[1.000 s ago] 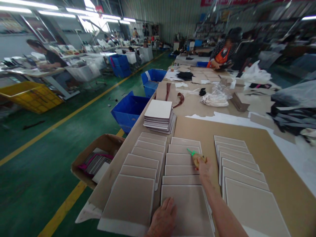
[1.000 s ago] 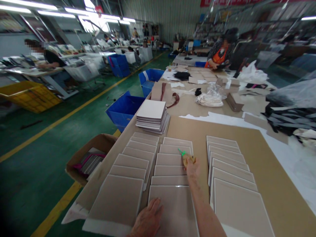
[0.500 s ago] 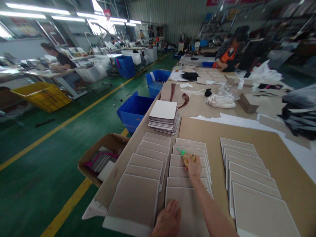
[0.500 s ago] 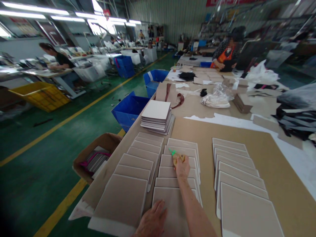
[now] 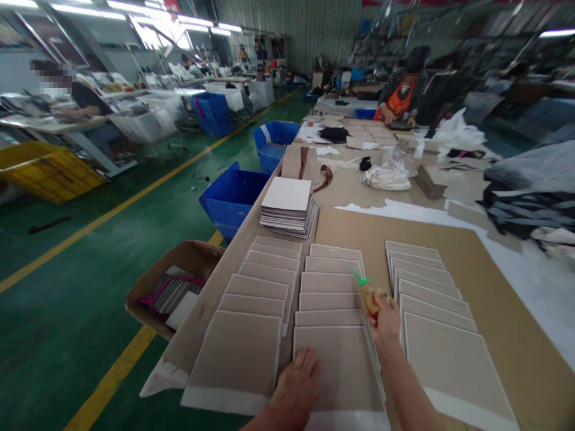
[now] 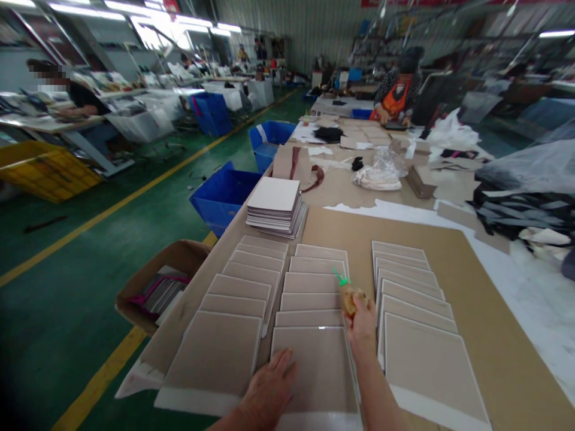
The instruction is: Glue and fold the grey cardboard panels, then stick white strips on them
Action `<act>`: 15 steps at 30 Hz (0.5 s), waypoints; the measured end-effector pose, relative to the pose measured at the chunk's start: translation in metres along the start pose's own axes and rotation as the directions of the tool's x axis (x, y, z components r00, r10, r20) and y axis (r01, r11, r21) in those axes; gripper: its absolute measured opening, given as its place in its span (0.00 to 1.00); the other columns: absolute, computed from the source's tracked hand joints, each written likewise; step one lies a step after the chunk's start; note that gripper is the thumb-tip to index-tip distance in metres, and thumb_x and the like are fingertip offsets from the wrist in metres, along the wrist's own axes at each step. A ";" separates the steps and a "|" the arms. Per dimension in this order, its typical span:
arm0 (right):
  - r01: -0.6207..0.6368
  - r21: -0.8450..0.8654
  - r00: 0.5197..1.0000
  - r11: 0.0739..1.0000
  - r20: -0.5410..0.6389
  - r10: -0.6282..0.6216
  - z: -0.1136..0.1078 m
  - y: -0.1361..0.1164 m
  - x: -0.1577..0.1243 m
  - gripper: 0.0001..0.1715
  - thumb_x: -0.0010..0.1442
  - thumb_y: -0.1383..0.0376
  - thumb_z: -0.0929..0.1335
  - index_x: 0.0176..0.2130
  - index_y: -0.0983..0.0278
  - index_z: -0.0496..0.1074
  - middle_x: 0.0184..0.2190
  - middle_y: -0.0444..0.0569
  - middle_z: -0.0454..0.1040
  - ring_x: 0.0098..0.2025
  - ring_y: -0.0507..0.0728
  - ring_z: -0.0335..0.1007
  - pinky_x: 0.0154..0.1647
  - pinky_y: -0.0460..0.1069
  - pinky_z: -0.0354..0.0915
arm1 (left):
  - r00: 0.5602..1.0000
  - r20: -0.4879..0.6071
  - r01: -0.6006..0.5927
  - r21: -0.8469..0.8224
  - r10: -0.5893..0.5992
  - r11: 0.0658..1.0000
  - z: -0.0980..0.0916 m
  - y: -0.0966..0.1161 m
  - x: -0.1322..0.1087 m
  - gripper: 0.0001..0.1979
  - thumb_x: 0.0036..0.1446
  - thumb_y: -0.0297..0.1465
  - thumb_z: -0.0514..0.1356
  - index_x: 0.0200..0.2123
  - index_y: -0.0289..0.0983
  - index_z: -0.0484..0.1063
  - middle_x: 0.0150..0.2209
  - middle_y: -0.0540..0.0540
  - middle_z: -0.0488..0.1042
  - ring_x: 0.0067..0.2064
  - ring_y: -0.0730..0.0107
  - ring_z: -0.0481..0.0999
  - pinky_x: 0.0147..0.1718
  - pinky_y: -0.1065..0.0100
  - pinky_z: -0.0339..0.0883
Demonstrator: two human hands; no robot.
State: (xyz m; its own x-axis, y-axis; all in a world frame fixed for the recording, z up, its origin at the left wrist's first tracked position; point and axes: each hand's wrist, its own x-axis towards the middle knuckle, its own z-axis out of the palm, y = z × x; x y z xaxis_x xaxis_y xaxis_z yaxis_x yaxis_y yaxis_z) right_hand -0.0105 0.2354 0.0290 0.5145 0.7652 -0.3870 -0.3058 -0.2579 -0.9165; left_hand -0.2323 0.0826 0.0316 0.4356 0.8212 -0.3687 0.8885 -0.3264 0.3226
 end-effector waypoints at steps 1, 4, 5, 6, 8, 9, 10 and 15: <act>0.006 0.001 0.999 1.000 -0.039 -0.006 -0.012 -0.001 0.000 0.30 0.43 0.47 0.75 0.37 0.60 0.63 0.29 0.39 0.69 0.23 0.50 0.66 0.15 0.41 0.61 | 1.000 -0.008 0.004 0.004 -0.004 1.000 0.001 0.000 0.000 0.30 0.61 0.40 0.60 0.63 0.32 0.62 0.67 0.33 0.59 0.67 0.49 0.58 0.61 0.54 0.62; 0.007 -0.018 0.994 1.000 -0.110 -0.009 -0.035 0.005 0.000 0.32 0.39 0.47 0.76 0.36 0.60 0.64 0.29 0.40 0.69 0.24 0.51 0.67 0.17 0.44 0.65 | 1.000 -0.026 0.018 0.022 -0.017 1.000 0.002 0.001 -0.001 0.31 0.63 0.38 0.59 0.64 0.30 0.60 0.66 0.33 0.60 0.67 0.51 0.58 0.63 0.56 0.60; 0.005 -0.025 0.993 1.000 -0.119 -0.008 -0.038 0.008 0.001 0.33 0.38 0.47 0.77 0.36 0.60 0.64 0.29 0.40 0.69 0.24 0.52 0.67 0.17 0.44 0.65 | 0.999 -0.029 0.018 0.030 -0.017 0.999 0.002 0.002 -0.001 0.31 0.63 0.39 0.59 0.65 0.30 0.60 0.66 0.33 0.60 0.67 0.51 0.58 0.63 0.56 0.59; 0.004 -0.031 0.992 1.000 -0.123 -0.008 -0.039 0.012 0.002 0.33 0.37 0.47 0.77 0.36 0.60 0.64 0.29 0.40 0.69 0.24 0.52 0.67 0.17 0.45 0.65 | 0.999 -0.029 0.016 0.037 -0.015 0.999 0.001 0.002 -0.001 0.31 0.63 0.39 0.59 0.64 0.30 0.60 0.66 0.33 0.60 0.67 0.51 0.58 0.63 0.56 0.60; 0.008 -0.041 0.993 0.999 -0.121 -0.013 -0.039 0.020 0.004 0.33 0.38 0.47 0.77 0.37 0.60 0.65 0.30 0.40 0.69 0.24 0.53 0.68 0.17 0.45 0.65 | 1.000 -0.025 0.013 0.051 -0.011 0.999 0.000 0.002 -0.002 0.30 0.63 0.40 0.59 0.64 0.31 0.61 0.66 0.34 0.60 0.67 0.51 0.58 0.62 0.56 0.61; 0.012 -0.047 0.993 0.999 -0.117 -0.017 -0.038 0.023 0.006 0.33 0.39 0.47 0.76 0.37 0.60 0.65 0.30 0.41 0.70 0.25 0.53 0.68 0.17 0.45 0.65 | 1.000 -0.024 0.013 0.058 -0.011 0.998 -0.001 0.002 -0.002 0.30 0.63 0.40 0.59 0.63 0.31 0.62 0.66 0.34 0.60 0.67 0.51 0.59 0.62 0.56 0.61; 0.018 -0.055 0.993 0.998 -0.112 -0.024 -0.037 0.026 0.008 0.32 0.40 0.47 0.76 0.38 0.60 0.65 0.30 0.41 0.70 0.25 0.53 0.68 0.17 0.45 0.65 | 1.000 -0.023 0.012 0.063 -0.011 0.998 -0.002 0.002 -0.002 0.30 0.63 0.40 0.59 0.63 0.31 0.62 0.66 0.34 0.60 0.67 0.51 0.59 0.62 0.57 0.61; 0.074 -0.142 0.993 0.987 -0.080 -0.086 -0.035 0.028 0.015 0.28 0.44 0.47 0.75 0.37 0.60 0.66 0.29 0.41 0.70 0.24 0.52 0.67 0.17 0.44 0.64 | 1.000 -0.024 0.000 0.066 0.002 0.998 -0.006 0.003 -0.003 0.29 0.64 0.40 0.58 0.63 0.29 0.63 0.66 0.33 0.61 0.67 0.52 0.59 0.63 0.56 0.60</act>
State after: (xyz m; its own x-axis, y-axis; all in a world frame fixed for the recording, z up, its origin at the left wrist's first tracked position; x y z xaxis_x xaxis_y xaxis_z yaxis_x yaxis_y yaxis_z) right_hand 0.0165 0.2188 -0.0057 0.6014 0.7347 -0.3139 -0.1502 -0.2819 -0.9476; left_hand -0.2312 0.0821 0.0385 0.4334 0.8318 -0.3467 0.8960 -0.3567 0.2643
